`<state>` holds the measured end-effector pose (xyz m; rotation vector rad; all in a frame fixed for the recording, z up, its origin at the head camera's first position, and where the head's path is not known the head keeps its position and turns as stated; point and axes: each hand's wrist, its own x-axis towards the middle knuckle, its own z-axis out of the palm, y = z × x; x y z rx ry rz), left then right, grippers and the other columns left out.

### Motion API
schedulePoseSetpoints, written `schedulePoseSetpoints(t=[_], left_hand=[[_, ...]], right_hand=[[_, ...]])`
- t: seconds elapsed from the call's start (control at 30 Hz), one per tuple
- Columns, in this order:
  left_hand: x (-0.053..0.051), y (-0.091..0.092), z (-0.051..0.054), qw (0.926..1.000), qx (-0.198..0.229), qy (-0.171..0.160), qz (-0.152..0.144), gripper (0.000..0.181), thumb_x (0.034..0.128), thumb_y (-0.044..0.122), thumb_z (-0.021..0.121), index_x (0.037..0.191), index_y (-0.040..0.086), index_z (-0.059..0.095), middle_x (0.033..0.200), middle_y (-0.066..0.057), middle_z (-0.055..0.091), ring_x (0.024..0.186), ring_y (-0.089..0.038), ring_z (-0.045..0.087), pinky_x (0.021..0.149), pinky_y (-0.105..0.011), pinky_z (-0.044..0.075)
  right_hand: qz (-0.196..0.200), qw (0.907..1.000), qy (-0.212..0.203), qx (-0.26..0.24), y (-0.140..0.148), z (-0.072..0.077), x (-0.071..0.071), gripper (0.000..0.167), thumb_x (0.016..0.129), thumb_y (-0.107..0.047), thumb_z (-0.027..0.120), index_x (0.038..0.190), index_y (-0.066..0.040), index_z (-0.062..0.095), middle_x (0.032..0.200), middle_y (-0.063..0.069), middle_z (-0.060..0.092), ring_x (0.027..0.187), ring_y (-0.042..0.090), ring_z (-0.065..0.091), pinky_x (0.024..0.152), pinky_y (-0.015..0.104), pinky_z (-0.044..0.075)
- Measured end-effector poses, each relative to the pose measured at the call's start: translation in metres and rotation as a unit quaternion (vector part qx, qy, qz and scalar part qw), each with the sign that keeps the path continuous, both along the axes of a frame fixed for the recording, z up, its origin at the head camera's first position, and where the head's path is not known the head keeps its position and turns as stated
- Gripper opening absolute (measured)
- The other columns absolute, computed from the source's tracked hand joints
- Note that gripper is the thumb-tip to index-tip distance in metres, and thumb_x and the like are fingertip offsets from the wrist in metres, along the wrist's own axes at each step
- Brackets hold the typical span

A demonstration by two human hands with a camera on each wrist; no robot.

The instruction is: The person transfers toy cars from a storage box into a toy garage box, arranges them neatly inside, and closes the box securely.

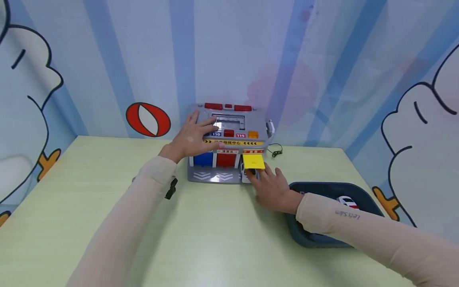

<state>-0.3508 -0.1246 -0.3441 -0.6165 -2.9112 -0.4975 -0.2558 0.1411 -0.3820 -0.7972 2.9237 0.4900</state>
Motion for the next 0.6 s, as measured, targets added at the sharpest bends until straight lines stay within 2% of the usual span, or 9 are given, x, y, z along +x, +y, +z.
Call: schedulePoseSetpoints(t=[0.1, 0.27, 0.6], left_hand=[[0.0006, 0.0021, -0.0041, 1.0, 0.003, 0.001, 0.001, 0.078, 0.0859, 0.068, 0.058, 0.149, 0.023, 0.049, 0.167, 0.001, 0.026, 0.156, -0.04, -0.006, 0.126, -0.055, -0.002], [-0.0009, 0.0023, -0.0029, 1.0, 0.004, 0.005, -0.001, 0.078, 0.0854, 0.069, 0.057, 0.149, 0.024, 0.049, 0.166, 0.001, 0.027, 0.156, -0.04, -0.006, 0.125, -0.056, -0.002], [-0.0001, 0.0021, -0.0031, 1.0, 0.006, 0.004, 0.001, 0.078, 0.0856, 0.068, 0.058, 0.15, 0.024, 0.048, 0.166, 0.001, 0.027, 0.156, -0.04, -0.006, 0.126, -0.056, -0.001]], right_hand=[[0.014, 0.9999, 0.007, -0.006, 0.0004, -0.0026, 0.002, 0.075, 0.09, -0.033, 0.071, 0.154, -0.016, 0.035, 0.158, 0.018, 0.036, 0.142, 0.038, 0.038, 0.103, 0.058, 0.046], [0.034, 0.9992, 0.016, -0.016, -0.0011, -0.0016, 0.0028, 0.072, 0.092, -0.031, 0.071, 0.152, -0.009, 0.039, 0.152, 0.015, 0.042, 0.132, 0.034, 0.047, 0.096, 0.051, 0.051], [0.02, 0.9994, -0.019, -0.022, 0.0026, -0.0023, 0.006, 0.074, 0.092, -0.031, 0.07, 0.154, -0.011, 0.035, 0.156, 0.014, 0.039, 0.14, 0.036, 0.04, 0.106, 0.06, 0.045]])
